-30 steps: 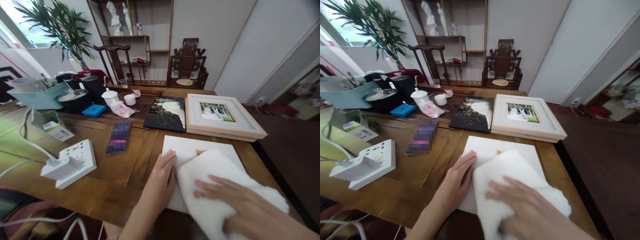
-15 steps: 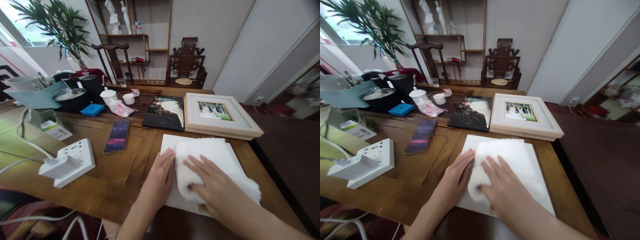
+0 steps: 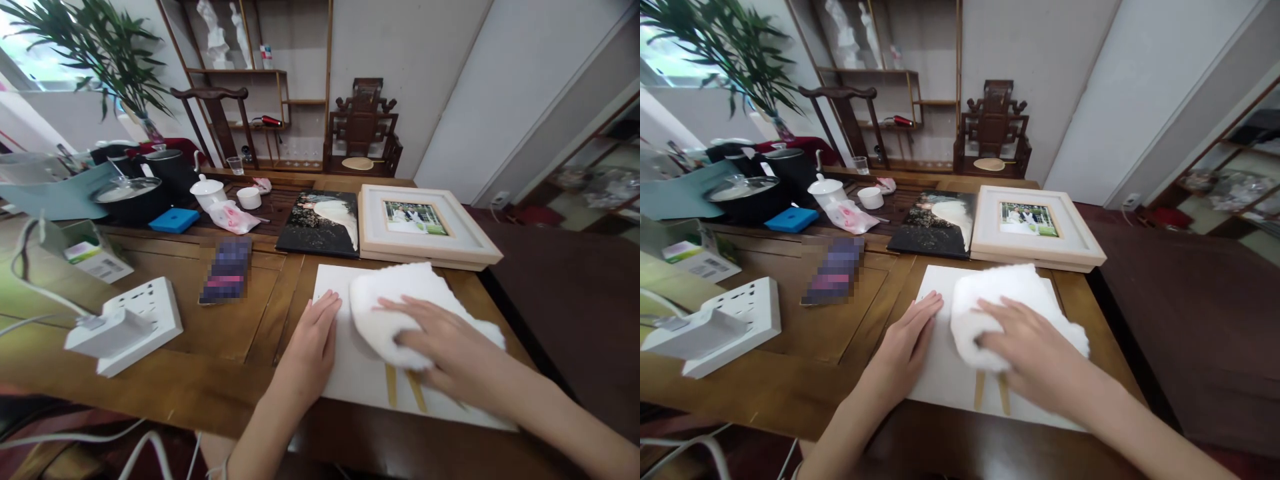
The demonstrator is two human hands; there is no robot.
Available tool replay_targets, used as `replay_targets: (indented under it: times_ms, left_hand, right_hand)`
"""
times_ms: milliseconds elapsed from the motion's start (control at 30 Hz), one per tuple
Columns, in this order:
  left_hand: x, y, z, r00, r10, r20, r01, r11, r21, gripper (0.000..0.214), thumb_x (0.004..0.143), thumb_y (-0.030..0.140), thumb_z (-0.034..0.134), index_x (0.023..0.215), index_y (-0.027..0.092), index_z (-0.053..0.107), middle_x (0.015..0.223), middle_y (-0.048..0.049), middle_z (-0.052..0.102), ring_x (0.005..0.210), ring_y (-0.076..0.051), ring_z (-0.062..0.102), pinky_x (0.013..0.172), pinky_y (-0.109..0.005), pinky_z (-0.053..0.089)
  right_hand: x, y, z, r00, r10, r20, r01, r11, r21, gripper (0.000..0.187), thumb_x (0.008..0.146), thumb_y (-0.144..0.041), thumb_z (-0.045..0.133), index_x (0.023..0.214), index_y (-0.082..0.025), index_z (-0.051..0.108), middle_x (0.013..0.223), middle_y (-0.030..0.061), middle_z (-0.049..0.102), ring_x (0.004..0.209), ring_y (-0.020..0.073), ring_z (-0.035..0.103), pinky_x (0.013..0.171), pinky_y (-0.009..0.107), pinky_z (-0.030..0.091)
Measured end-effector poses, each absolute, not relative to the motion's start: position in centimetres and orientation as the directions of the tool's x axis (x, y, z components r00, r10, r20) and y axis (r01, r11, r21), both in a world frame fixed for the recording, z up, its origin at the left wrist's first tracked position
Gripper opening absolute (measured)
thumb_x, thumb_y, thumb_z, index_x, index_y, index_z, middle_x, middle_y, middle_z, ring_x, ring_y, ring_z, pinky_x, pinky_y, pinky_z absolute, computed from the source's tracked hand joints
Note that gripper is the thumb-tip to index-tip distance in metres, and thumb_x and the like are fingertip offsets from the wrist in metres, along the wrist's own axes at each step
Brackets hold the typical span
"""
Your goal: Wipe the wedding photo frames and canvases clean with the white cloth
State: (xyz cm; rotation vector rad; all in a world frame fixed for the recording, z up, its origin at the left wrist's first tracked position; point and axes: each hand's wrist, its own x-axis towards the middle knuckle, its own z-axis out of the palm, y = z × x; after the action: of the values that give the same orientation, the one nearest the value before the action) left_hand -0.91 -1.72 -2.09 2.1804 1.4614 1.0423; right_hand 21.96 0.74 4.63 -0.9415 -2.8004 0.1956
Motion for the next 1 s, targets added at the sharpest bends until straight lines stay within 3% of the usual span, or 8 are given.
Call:
replay_targets:
  times_ms: [100, 200, 367, 533, 633, 733, 833, 1000]
  left_hand:
    - [-0.9, -1.8, -1.9, 0.208, 0.884, 0.420, 0.652, -0.445, 0.614, 0.040, 0.096, 0.015, 0.034, 0.135, 0.017, 0.044, 0.141, -0.0138, 0.049, 0.134, -0.021, 0.041, 0.114, -0.048, 0.030]
    - [-0.9, -1.9, -1.3, 0.182, 0.877, 0.446, 0.639, -0.450, 0.624, 0.043, 0.097, 0.019, 0.033, 0.139, 0.017, 0.038, 0.148, -0.0133, 0.040, 0.139, -0.020, 0.033, 0.114, -0.044, 0.029]
    - [-1.0, -2.2, -0.6, 0.122, 0.900, 0.418, 0.620, -0.398, 0.676, 0.045, 0.098, 0.026, 0.030, 0.142, 0.017, 0.036, 0.149, -0.0120, 0.038, 0.139, -0.021, 0.031, 0.114, -0.043, 0.029]
    - [-0.9, -2.2, -0.5, 0.127, 0.927, 0.354, 0.636, -0.349, 0.689, 0.044, 0.098, 0.029, 0.031, 0.137, 0.014, 0.044, 0.143, -0.0131, 0.047, 0.134, -0.023, 0.042, 0.111, -0.046, 0.034]
    - [-0.8, -2.0, -0.8, 0.147, 0.925, 0.350, 0.659, -0.356, 0.663, 0.039, 0.097, 0.027, 0.033, 0.128, 0.014, 0.054, 0.134, -0.0126, 0.056, 0.128, -0.023, 0.050, 0.110, -0.048, 0.035]
    - [-0.8, -1.7, -1.4, 0.175, 0.904, 0.390, 0.678, -0.398, 0.618, 0.034, 0.094, 0.023, 0.041, 0.119, 0.014, 0.060, 0.129, -0.0141, 0.060, 0.124, -0.025, 0.053, 0.109, -0.051, 0.036]
    - [-0.7, -1.4, -1.8, 0.189, 0.889, 0.416, 0.684, -0.424, 0.594, 0.030, 0.091, 0.020, 0.045, 0.114, 0.013, 0.063, 0.127, -0.0155, 0.061, 0.123, -0.026, 0.054, 0.108, -0.052, 0.038]
    - [-0.7, -1.3, -1.5, 0.184, 0.885, 0.428, 0.693, -0.426, 0.582, 0.028, 0.089, 0.018, 0.047, 0.112, 0.015, 0.064, 0.125, -0.0145, 0.063, 0.120, -0.026, 0.057, 0.105, -0.051, 0.041]
  right_hand:
    - [20.5, 2.9, 3.7, -0.714, 0.685, 0.143, 0.670, 0.728, -0.144, 0.049, 0.061, 0.000, 0.047, 0.104, -0.015, 0.065, 0.134, 0.0198, 0.053, 0.125, 0.0330, 0.047, 0.101, 0.055, 0.039]
    - [18.4, 2.9, 3.4, -0.728, 0.669, 0.148, 0.662, 0.743, -0.099, 0.049, 0.061, 0.000, 0.050, 0.107, -0.013, 0.064, 0.130, 0.0211, 0.056, 0.128, 0.0352, 0.043, 0.104, 0.057, 0.033]
    - [17.2, -0.8, 3.5, -0.915, 0.383, 0.127, 0.379, 0.924, -0.054, 0.019, 0.079, -0.014, 0.054, 0.090, -0.017, 0.069, 0.131, 0.0190, 0.055, 0.127, 0.0360, 0.044, 0.107, 0.057, 0.028]
    - [20.2, -3.1, 5.0, -0.979, 0.180, 0.093, 0.153, 0.957, -0.247, 0.017, 0.078, -0.016, 0.057, 0.086, -0.023, 0.070, 0.133, 0.0064, 0.056, 0.131, 0.0258, 0.040, 0.114, 0.043, 0.021]
    - [22.3, -2.7, 6.7, -0.961, 0.274, 0.029, 0.241, 0.888, -0.391, 0.034, 0.062, -0.003, 0.055, 0.085, -0.024, 0.068, 0.123, 0.0014, 0.063, 0.119, 0.0220, 0.053, 0.105, 0.033, 0.036]
    - [23.8, -0.9, 7.6, -0.849, 0.528, 0.008, 0.478, 0.776, -0.412, 0.039, 0.053, 0.000, 0.046, 0.078, -0.023, 0.064, 0.097, 0.0017, 0.069, 0.094, 0.0217, 0.063, 0.078, 0.030, 0.050]
    - [24.0, 2.2, 7.4, -0.729, 0.675, 0.114, 0.607, 0.715, -0.347, 0.035, 0.057, -0.001, 0.042, 0.080, -0.021, 0.059, 0.080, 0.0024, 0.064, 0.077, 0.0213, 0.059, 0.066, 0.030, 0.045]
    - [19.8, 6.3, 6.4, -0.775, 0.612, 0.160, 0.558, 0.780, -0.283, 0.026, 0.060, -0.003, 0.041, 0.076, -0.019, 0.053, 0.074, 0.0026, 0.060, 0.070, 0.0201, 0.053, 0.059, 0.029, 0.033]
